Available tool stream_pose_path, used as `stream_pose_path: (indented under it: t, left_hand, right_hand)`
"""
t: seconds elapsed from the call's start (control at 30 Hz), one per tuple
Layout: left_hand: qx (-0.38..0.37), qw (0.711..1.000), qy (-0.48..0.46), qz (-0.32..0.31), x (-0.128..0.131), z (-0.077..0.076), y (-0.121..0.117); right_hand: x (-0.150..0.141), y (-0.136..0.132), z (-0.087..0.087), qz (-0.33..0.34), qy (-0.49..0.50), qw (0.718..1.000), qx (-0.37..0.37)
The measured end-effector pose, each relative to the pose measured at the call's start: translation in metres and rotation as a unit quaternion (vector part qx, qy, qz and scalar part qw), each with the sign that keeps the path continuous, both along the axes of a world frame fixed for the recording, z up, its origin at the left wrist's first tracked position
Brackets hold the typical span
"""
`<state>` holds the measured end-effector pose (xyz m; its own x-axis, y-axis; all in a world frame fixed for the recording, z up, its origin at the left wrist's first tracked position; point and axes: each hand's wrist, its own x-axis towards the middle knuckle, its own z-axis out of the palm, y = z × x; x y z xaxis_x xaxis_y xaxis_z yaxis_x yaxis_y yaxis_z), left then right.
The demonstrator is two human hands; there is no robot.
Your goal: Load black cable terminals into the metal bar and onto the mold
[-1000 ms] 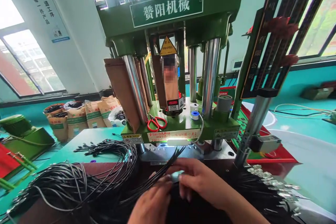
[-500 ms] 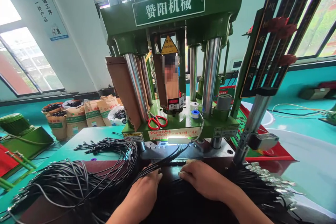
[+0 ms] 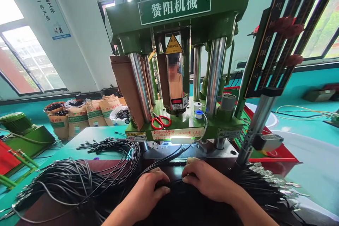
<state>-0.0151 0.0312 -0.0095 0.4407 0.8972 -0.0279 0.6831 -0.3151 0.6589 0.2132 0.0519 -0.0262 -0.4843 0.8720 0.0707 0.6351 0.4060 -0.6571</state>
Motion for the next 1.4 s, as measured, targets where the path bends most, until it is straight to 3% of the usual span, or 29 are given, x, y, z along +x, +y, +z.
stream_pose_path:
  t: [0.47, 0.8, 1.07, 1.4]
  left_hand:
    - [0.017, 0.999, -0.024, 0.032, 0.0, 0.0, 0.002]
    - [0.011, 1.0, 0.011, 0.02, 0.002, 0.004, 0.004]
    - [0.027, 0.999, 0.009, 0.023, -0.004, -0.007, 0.004]
    - [0.015, 0.995, 0.096, 0.034, 0.007, 0.005, 0.005]
  right_hand:
    - [-0.003, 0.003, 0.0, -0.018, 0.013, 0.998, 0.064]
    - [-0.005, 0.006, 0.002, -0.018, 0.043, 0.997, 0.063]
    - [-0.007, 0.007, -0.002, -0.038, 0.029, 0.998, 0.052]
    - [-0.006, 0.006, -0.006, -0.036, -0.019, 0.996, 0.083]
